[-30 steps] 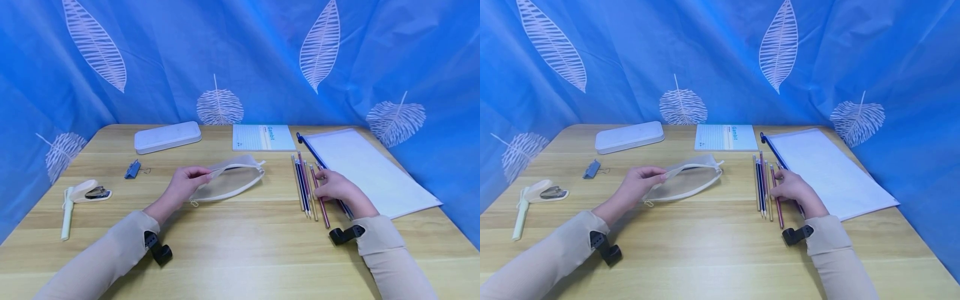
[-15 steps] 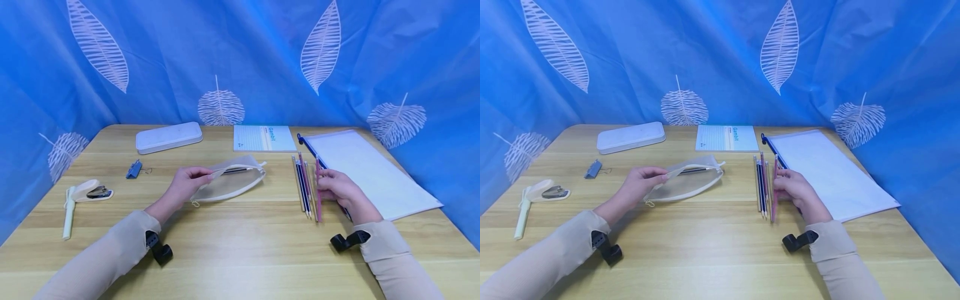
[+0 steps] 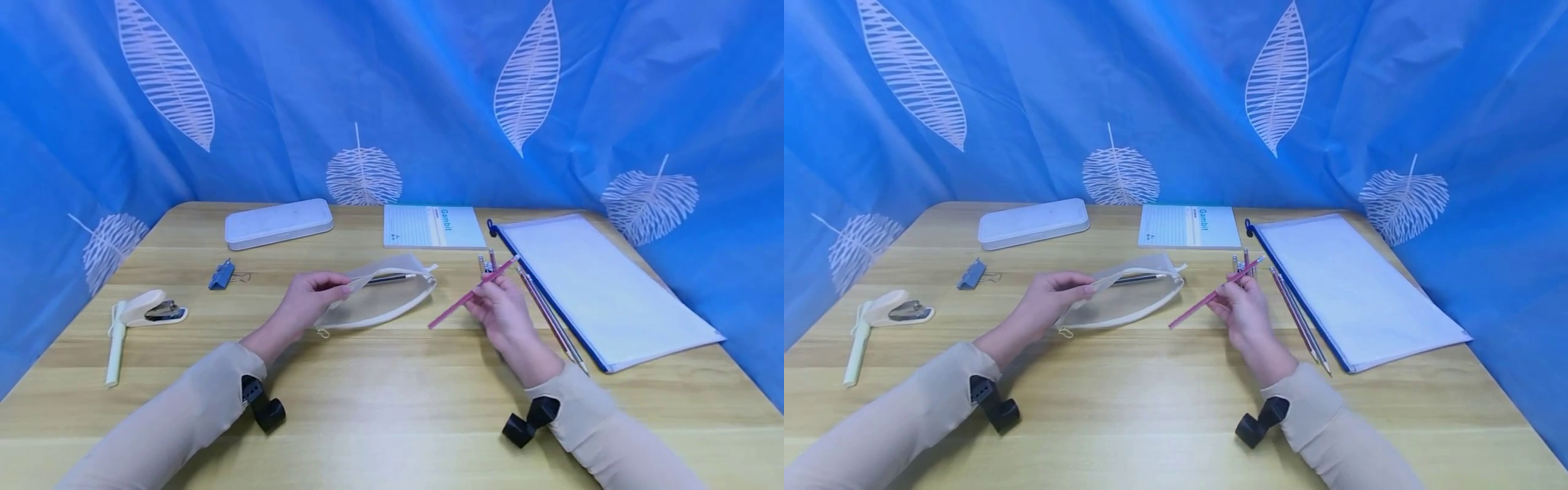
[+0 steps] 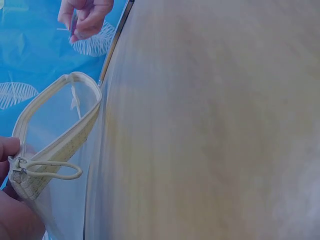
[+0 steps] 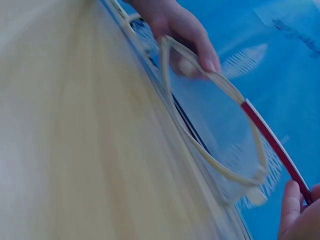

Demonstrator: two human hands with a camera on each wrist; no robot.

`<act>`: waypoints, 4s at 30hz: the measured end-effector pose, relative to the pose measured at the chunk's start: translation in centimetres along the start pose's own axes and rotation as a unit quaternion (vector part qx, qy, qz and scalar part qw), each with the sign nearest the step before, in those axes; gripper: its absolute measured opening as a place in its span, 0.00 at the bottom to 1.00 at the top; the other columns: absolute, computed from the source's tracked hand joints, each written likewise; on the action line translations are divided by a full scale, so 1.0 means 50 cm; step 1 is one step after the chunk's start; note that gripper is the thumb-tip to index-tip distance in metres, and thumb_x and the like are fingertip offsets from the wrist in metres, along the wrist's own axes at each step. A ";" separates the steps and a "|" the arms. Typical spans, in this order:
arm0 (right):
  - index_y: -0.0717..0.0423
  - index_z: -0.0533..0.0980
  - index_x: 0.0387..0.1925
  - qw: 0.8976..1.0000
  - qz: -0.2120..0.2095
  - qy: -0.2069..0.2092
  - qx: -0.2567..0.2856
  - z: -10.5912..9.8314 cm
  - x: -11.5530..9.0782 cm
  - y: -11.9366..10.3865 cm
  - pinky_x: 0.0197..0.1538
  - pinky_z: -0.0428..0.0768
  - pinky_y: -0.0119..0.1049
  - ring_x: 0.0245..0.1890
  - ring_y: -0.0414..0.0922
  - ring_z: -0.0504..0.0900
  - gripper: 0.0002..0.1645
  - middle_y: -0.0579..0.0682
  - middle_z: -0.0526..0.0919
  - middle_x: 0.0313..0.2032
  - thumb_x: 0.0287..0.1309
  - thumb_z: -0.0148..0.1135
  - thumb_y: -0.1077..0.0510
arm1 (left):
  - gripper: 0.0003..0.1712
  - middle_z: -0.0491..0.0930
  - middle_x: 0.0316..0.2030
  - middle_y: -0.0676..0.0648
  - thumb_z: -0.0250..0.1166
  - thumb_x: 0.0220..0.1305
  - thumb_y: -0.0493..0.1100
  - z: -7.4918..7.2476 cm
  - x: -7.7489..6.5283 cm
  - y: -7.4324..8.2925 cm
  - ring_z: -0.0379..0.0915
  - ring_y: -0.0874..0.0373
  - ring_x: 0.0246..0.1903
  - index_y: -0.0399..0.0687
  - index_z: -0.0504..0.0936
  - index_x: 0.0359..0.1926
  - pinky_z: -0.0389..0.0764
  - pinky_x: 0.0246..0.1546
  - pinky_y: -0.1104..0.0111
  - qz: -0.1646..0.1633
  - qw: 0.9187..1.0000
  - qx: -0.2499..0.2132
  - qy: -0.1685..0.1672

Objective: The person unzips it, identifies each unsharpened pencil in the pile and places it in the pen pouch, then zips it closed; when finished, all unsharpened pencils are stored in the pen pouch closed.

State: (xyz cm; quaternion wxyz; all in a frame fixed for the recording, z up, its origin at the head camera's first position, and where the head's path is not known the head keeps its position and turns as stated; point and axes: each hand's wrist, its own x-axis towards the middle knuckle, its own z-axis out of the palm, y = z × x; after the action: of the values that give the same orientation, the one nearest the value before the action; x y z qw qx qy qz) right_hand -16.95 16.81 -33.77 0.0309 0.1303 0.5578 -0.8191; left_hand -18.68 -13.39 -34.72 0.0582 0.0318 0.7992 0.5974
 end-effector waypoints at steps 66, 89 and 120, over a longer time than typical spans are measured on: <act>0.71 0.70 0.48 0.972 0.064 -0.190 -0.126 0.076 0.014 0.063 0.42 0.80 0.36 0.31 0.42 0.82 0.17 0.50 0.80 0.29 0.61 0.54 0.63 | 0.14 0.78 0.50 0.40 0.64 0.58 0.38 0.023 -0.014 0.007 0.70 0.53 0.46 0.37 0.81 0.45 0.73 0.40 0.71 -0.011 0.999 -0.034 0.002; 0.69 0.59 0.62 0.883 -0.090 -0.139 -0.440 -0.169 0.055 -0.062 0.42 0.76 0.29 0.44 0.46 0.73 0.38 0.65 0.71 0.48 0.52 0.64 0.62 | 0.14 0.78 0.49 0.40 0.63 0.59 0.38 0.015 -0.012 0.003 0.69 0.53 0.47 0.38 0.82 0.46 0.71 0.42 0.70 -0.003 1.000 -0.014 0.008; 0.75 0.51 0.64 0.820 0.005 -0.116 -0.561 -0.172 0.077 -0.070 0.35 0.81 0.36 0.35 0.48 0.77 0.45 0.67 0.67 0.45 0.44 0.59 0.67 | 0.14 0.78 0.50 0.41 0.63 0.59 0.38 0.012 -0.014 0.003 0.69 0.53 0.48 0.38 0.82 0.46 0.71 0.43 0.70 -0.007 1.000 -0.010 0.014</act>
State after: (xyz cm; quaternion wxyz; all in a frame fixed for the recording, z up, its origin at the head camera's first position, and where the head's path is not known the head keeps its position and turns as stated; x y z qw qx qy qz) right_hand -19.78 26.43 -34.50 0.1669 -0.0029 0.9123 -0.3739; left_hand -17.91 -12.86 -34.73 0.0513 0.0169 0.7944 0.6050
